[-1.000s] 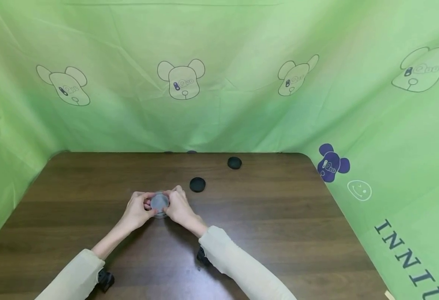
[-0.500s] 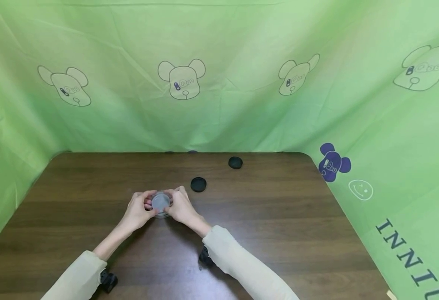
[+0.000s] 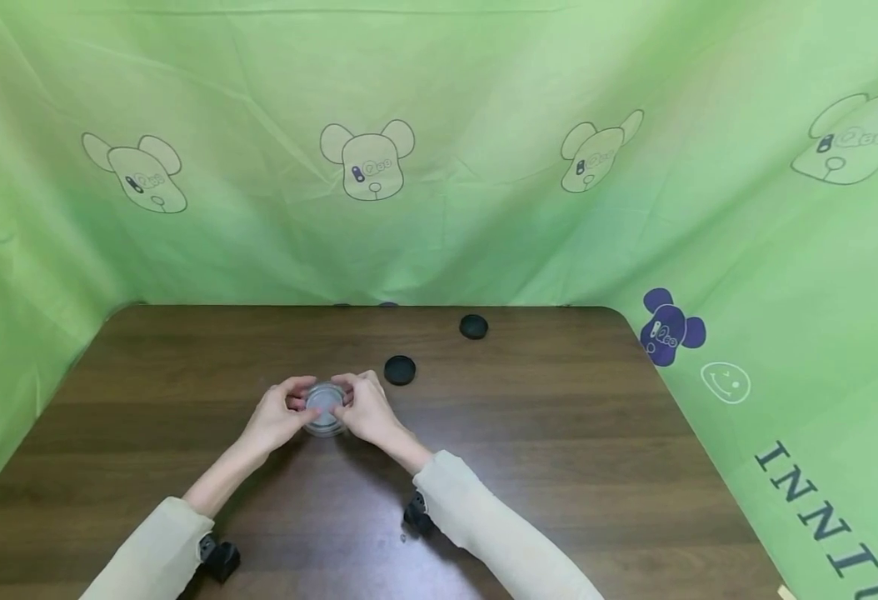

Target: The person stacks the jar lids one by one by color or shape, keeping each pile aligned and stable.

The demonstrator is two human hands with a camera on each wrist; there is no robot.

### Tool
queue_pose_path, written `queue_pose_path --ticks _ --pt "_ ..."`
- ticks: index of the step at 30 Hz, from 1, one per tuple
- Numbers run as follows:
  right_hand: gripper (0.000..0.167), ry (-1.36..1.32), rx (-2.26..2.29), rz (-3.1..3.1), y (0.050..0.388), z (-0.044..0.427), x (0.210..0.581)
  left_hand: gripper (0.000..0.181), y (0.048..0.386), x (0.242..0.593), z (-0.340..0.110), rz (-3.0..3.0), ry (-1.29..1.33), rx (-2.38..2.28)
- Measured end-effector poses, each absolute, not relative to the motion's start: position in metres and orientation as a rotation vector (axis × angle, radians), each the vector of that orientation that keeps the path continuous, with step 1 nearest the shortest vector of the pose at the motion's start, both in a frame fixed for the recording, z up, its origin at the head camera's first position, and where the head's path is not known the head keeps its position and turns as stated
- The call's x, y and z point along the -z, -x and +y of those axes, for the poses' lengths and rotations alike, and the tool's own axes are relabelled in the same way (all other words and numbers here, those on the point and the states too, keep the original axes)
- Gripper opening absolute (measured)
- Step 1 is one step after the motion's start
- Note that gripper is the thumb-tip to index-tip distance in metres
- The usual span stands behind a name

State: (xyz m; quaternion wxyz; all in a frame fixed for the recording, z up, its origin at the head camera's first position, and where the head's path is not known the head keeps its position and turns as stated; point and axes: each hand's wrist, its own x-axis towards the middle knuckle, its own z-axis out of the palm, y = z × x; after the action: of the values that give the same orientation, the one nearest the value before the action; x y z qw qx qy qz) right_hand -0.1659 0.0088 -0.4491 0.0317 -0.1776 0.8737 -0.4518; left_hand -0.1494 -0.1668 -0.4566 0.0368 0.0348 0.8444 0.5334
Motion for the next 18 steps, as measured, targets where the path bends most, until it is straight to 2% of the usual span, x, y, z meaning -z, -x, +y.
queue_pose_path --ticks 7,12,18 --pt "0.04 0.514 1.457 2.717 0.174 0.026 0.441 0.049 0.155 0.442 -0.161 2.532 -0.038 -1.721" --pt "0.041 0.437 1.488 2.729 0.189 0.049 0.434 0.05 0.164 0.436 -0.14 2.469 -0.053 -1.786" --pt "0.034 0.315 1.569 2.682 0.208 0.08 0.432 0.05 0.182 0.433 -0.112 2.312 -0.05 -1.894"
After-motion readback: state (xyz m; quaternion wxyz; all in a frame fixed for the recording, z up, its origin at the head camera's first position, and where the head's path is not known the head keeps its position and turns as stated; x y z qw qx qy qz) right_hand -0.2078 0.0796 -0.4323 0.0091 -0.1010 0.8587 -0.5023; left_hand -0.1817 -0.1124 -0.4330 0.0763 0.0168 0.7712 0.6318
